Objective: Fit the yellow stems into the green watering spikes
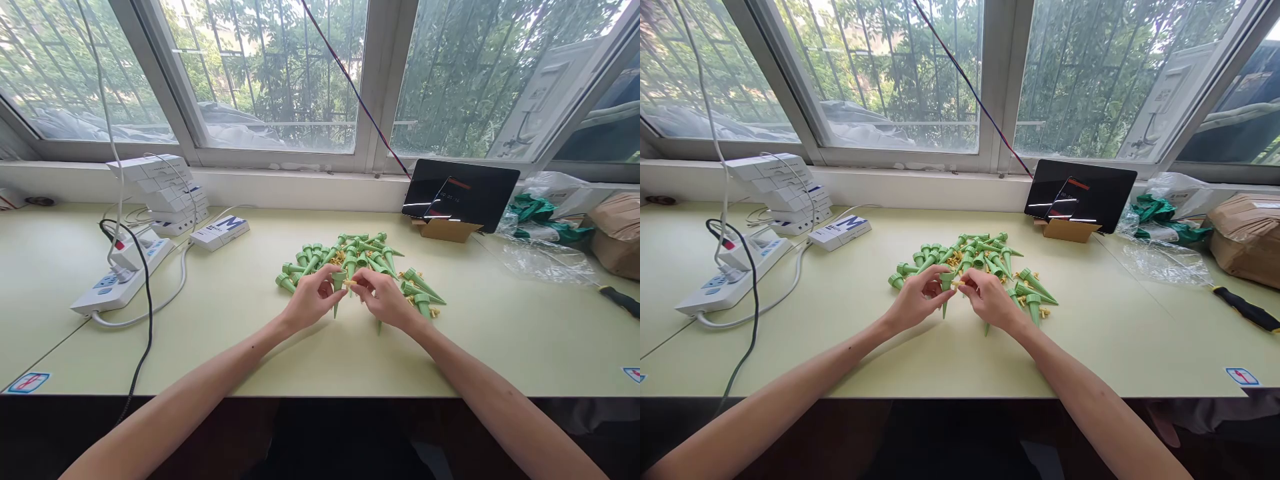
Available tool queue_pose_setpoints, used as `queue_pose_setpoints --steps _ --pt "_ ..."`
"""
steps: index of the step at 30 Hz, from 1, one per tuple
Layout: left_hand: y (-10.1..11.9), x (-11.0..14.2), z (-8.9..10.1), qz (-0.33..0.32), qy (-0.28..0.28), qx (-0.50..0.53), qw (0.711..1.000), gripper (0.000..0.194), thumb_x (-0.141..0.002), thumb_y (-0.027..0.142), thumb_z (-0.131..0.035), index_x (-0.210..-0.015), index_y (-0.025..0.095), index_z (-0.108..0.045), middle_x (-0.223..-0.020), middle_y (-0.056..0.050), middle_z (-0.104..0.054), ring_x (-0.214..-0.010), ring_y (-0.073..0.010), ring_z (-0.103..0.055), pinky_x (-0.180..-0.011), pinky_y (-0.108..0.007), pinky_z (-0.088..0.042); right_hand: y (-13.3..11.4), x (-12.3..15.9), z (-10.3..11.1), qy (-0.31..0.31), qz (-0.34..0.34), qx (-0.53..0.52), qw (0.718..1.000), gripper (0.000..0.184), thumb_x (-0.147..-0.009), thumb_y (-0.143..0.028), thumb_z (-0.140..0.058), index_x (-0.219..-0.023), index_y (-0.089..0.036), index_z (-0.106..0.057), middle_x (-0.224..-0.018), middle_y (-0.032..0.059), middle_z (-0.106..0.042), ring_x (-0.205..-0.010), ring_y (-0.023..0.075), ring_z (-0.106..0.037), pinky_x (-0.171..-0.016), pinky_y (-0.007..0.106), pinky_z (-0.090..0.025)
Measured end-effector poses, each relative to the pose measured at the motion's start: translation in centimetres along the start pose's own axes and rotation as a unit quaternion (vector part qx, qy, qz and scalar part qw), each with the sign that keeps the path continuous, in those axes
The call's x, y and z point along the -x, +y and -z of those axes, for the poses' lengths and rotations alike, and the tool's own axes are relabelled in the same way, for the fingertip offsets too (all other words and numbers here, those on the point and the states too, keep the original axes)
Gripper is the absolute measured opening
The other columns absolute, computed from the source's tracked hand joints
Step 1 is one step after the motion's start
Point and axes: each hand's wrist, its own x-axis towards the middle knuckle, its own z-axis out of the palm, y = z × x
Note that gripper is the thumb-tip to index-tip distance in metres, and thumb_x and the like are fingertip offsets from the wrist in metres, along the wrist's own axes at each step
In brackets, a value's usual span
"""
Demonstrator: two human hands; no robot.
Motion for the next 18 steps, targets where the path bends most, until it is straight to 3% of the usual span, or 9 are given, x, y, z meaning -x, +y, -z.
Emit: queue_pose_setpoints --steps 9,18 --pt "0.21 0.01 0.03 -0.006 -0.003 -0.006 1.0 0.032 -0.084 0.032 -0.064 -0.111 0.02 -0.054 -0.06 0.007 -0.051 -0.049 -0.0083 -0.049 -0.054 -0.021 -0.047 -0.23 0.08 0.02 -0.012 0.001 0.035 0.999 0.023 -0.098 -0.026 -0.043 -0.076 -0.02 -0.049 -0.063 -0.0018 -0.051 -0.057 0.0132 -0.044 -0.057 0.027 -0.035" --pt "0.17 0.0 0.08 -0.013 -0.009 0.0 1.0 0.032 -0.084 0.033 -0.064 -0.111 0.02 -0.054 -0.059 0.007 -0.051 -0.05 -0.0088 -0.049 -0.054 -0.021 -0.048 0.08 0.15 -0.14 -0.019 -0.003 0.032 0.999 0.034 -0.101 -0.032 -0.036 -0.071 -0.02 -0.047 -0.057 -0.0027 -0.048 -0.054 0.0127 -0.043 -0.059 0.027 -0.036"
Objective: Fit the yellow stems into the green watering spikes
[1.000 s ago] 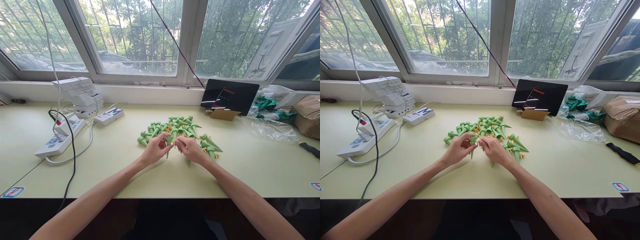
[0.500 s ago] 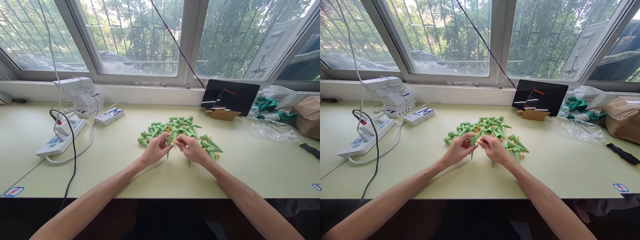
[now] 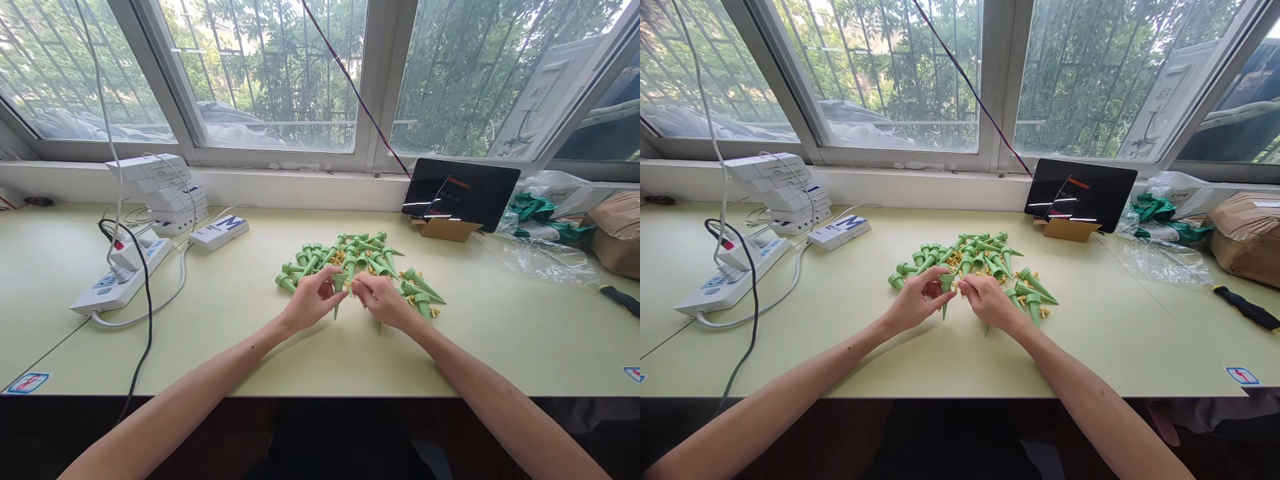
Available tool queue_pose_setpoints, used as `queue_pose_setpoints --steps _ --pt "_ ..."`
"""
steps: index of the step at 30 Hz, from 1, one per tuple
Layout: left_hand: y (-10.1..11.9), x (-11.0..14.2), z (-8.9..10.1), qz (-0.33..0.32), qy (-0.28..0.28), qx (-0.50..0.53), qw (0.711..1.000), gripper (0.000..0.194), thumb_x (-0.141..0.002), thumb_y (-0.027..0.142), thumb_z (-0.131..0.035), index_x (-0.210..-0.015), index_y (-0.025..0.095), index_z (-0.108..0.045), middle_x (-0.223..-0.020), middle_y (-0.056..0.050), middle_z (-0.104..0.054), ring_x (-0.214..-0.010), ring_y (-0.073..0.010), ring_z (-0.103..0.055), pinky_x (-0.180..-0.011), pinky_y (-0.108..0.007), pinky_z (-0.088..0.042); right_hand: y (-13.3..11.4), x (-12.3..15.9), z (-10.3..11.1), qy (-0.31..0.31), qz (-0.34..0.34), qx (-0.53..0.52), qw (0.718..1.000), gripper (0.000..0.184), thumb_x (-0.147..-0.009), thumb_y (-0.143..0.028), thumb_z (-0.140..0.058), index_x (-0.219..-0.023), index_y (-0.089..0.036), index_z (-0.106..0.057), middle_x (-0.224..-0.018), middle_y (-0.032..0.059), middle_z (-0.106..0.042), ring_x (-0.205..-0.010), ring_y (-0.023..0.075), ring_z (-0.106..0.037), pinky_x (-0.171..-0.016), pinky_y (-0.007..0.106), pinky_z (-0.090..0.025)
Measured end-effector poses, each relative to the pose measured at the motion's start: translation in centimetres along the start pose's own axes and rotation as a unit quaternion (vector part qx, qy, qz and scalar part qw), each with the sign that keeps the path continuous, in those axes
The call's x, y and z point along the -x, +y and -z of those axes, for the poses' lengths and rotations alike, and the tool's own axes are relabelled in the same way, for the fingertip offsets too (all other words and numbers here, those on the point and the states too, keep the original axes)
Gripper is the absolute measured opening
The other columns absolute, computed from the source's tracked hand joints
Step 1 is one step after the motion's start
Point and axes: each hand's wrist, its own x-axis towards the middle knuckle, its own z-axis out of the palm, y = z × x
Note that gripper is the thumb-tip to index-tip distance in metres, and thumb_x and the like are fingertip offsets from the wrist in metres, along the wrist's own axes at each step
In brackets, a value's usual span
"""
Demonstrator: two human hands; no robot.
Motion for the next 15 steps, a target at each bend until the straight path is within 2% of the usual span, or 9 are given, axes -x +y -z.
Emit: queue_pose_setpoints --steps 3,7,15 --pt "0.0 -0.08 0.04 0.006 0.005 0.007 1.0 0.032 -0.084 0.035 -0.064 -0.111 0.02 -0.054 -0.059 0.007 -0.051 -0.049 -0.0088 -0.049 -0.054 -0.022 -0.048 -0.04 -0.06 -0.04 0.007 -0.009 -0.013 1.0 0.032 -0.1 -0.035 -0.04 -0.075 -0.02 -0.052 -0.062 -0.001 -0.054 -0.057 0.0133 -0.047 -0.059 0.027 -0.038" --pt "-0.01 -0.15 0.08 0.023 0.007 0.021 1.0 0.032 -0.084 0.037 -0.064 -0.11 0.021 -0.054 -0.062 0.007 -0.051 -0.047 -0.0086 -0.05 -0.05 -0.021 -0.046 -0.21 -0.13 -0.09 0.019 -0.009 -0.026 0.999 0.019 -0.096 -0.037 -0.049 -0.092 -0.02 -0.057 -0.072 0.0011 -0.059 -0.062 0.0149 -0.052 -0.06 0.028 -0.041" --pt "-0.13 -0.07 -0.03 0.004 0.0 -0.006 1.0 0.03 -0.085 0.034 -0.063 -0.11 0.02 -0.055 -0.059 0.007 -0.052 -0.048 -0.0085 -0.05 -0.052 -0.02 -0.046 -0.28 -0.09 -0.02 0.019 -0.002 -0.018 1.0 0.021 -0.096 -0.032 -0.048 -0.08 -0.02 -0.053 -0.067 -0.0004 -0.055 -0.06 0.014 -0.048 -0.058 0.027 -0.038"
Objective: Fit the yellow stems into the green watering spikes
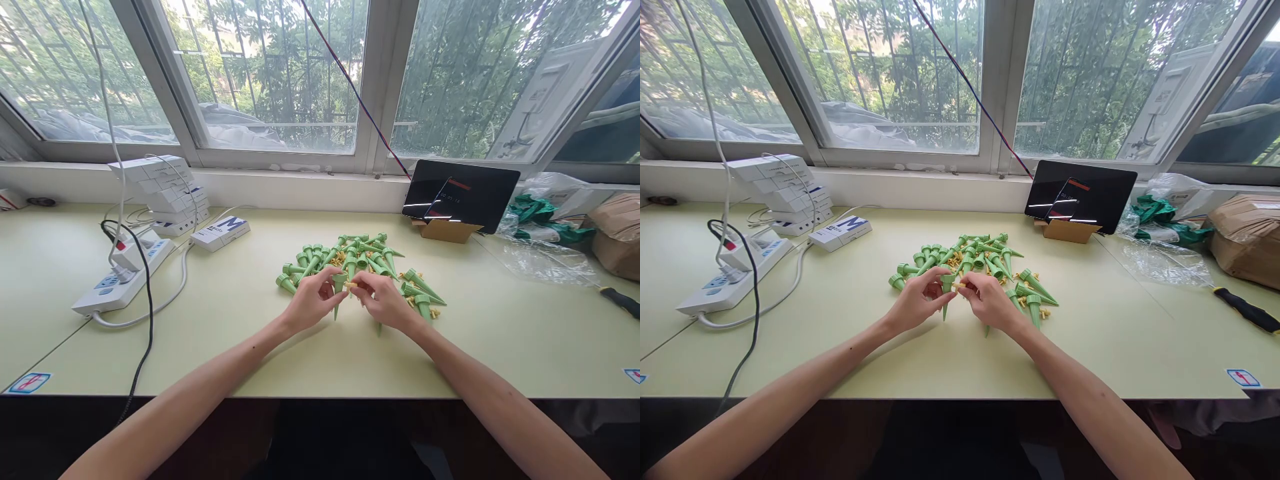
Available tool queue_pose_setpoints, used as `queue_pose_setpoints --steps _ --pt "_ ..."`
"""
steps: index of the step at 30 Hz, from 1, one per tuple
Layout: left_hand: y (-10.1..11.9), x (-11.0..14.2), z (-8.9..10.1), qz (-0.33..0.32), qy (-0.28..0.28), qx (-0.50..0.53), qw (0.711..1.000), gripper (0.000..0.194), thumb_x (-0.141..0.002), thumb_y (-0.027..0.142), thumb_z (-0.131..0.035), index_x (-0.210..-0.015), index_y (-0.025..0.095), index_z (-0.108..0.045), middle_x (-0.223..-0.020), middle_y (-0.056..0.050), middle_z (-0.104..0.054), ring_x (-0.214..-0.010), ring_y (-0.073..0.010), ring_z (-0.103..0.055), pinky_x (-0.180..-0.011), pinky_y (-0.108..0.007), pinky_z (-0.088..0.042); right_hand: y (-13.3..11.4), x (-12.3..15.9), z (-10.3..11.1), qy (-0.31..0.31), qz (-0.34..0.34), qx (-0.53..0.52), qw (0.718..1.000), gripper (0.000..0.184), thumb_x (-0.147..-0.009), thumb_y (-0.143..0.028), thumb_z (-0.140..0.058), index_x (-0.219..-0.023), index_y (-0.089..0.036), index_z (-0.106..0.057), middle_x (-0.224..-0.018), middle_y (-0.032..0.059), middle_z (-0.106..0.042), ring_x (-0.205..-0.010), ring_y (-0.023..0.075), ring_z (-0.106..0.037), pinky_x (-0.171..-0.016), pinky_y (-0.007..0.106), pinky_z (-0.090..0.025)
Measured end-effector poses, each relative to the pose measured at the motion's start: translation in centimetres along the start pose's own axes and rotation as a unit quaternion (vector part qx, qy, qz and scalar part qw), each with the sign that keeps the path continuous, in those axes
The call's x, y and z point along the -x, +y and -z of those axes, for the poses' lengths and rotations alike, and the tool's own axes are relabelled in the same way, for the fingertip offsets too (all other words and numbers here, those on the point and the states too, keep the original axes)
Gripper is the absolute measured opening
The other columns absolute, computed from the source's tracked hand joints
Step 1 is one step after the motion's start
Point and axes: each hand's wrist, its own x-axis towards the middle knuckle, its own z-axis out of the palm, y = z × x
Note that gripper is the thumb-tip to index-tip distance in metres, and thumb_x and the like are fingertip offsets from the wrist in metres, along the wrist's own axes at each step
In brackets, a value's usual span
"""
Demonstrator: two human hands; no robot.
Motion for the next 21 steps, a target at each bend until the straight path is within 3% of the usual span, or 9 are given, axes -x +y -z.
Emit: queue_pose_setpoints --steps 15,21 --pt "0.29 0.14 0.01 -0.024 0.004 -0.008 1.0 0.028 -0.086 0.032 -0.063 -0.109 0.02 -0.055 -0.058 0.007 -0.052 -0.048 -0.0081 -0.049 -0.051 -0.019 -0.044 -0.36 0.0 0.01 -0.016 -0.013 0.006 1.0 0.032 -0.097 -0.028 -0.04 -0.066 -0.021 -0.04 -0.053 -0.0037 -0.047 -0.051 0.0124 -0.041 -0.056 0.027 -0.034" --pt "0.41 0.22 0.04 -0.031 0.004 -0.013 0.999 0.026 -0.086 0.029 -0.063 -0.108 0.019 -0.056 -0.059 0.007 -0.052 -0.049 -0.0077 -0.049 -0.052 -0.019 -0.045 -0.4 0.11 0.14 -0.054 -0.052 -0.089 0.993 0.035 -0.099 -0.036 -0.039 -0.068 -0.02 -0.045 -0.052 -0.0038 -0.049 -0.048 0.0116 -0.046 -0.054 0.025 -0.039"
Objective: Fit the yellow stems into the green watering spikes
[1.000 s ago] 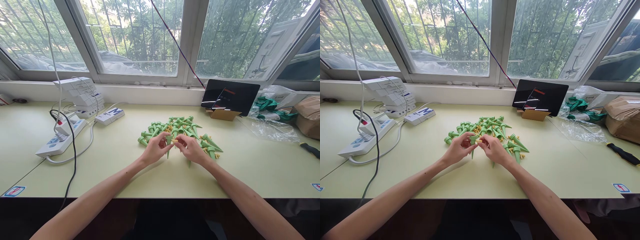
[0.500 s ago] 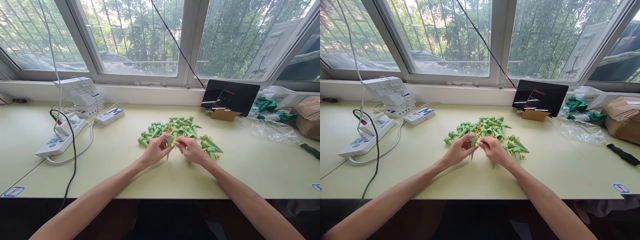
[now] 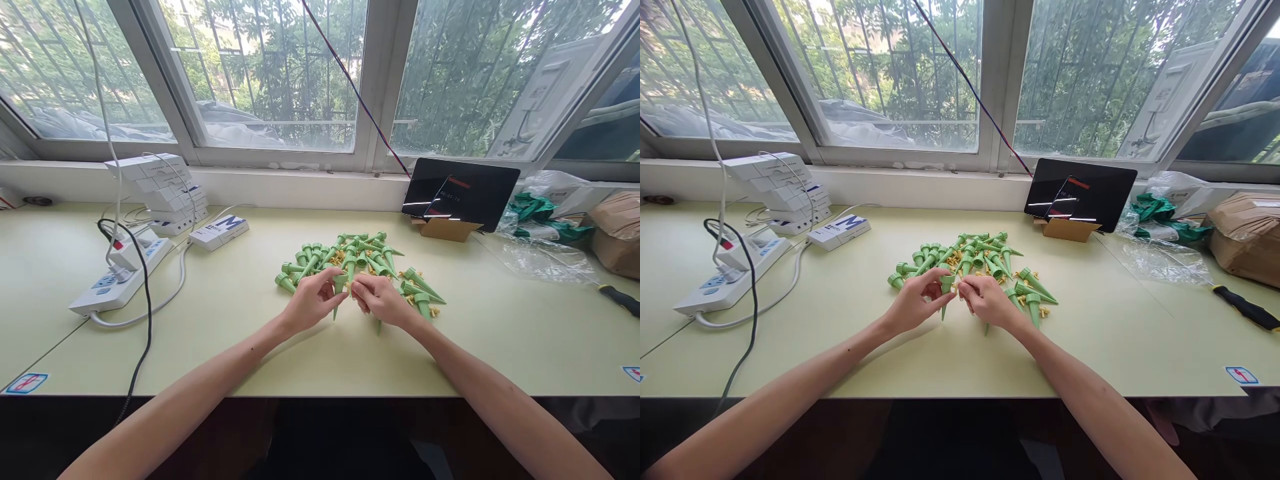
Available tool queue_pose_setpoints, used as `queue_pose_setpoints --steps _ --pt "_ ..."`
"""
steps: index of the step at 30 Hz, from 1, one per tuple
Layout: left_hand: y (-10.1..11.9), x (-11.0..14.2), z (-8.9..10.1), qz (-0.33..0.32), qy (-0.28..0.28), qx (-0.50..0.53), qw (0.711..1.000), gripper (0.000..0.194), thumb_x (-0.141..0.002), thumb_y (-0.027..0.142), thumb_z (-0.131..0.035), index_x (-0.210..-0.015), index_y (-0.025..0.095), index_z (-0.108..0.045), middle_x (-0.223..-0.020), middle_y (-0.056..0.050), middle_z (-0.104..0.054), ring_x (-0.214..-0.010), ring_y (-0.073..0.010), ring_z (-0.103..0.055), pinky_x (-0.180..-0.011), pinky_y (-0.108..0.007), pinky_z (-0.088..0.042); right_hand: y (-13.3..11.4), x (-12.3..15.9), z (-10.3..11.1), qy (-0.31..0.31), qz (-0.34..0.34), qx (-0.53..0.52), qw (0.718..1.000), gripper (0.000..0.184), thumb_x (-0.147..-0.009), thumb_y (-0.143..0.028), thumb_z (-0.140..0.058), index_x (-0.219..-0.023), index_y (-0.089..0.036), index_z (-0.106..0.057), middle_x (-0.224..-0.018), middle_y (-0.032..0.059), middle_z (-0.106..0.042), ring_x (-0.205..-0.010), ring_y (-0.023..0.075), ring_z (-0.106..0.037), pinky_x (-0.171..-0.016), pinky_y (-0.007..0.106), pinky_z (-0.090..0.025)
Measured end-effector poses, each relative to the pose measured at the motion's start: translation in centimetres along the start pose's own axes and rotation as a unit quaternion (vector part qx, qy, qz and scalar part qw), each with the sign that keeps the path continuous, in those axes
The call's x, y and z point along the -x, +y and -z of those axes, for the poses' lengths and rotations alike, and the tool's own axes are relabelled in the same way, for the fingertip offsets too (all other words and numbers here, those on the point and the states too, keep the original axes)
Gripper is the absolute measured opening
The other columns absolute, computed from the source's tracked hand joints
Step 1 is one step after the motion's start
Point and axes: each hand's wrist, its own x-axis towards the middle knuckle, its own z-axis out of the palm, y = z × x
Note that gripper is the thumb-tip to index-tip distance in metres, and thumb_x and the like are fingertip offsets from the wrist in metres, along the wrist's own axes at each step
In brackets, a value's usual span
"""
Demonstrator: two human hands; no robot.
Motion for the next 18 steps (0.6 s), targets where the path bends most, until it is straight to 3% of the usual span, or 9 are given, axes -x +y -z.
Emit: queue_pose_setpoints --steps 18 --pt "-0.15 0.05 -0.02 -0.002 -0.009 0.006 1.0 0.026 -0.085 0.027 -0.063 -0.108 0.018 -0.056 -0.059 0.006 -0.053 -0.05 -0.0079 -0.05 -0.054 -0.02 -0.047 -0.39 -0.12 0.07 -0.04 -0.075 -0.151 0.985 0.04 -0.096 -0.044 -0.045 -0.066 -0.018 -0.047 -0.052 -0.0059 -0.042 -0.045 0.0092 -0.047 -0.052 0.024 -0.04"
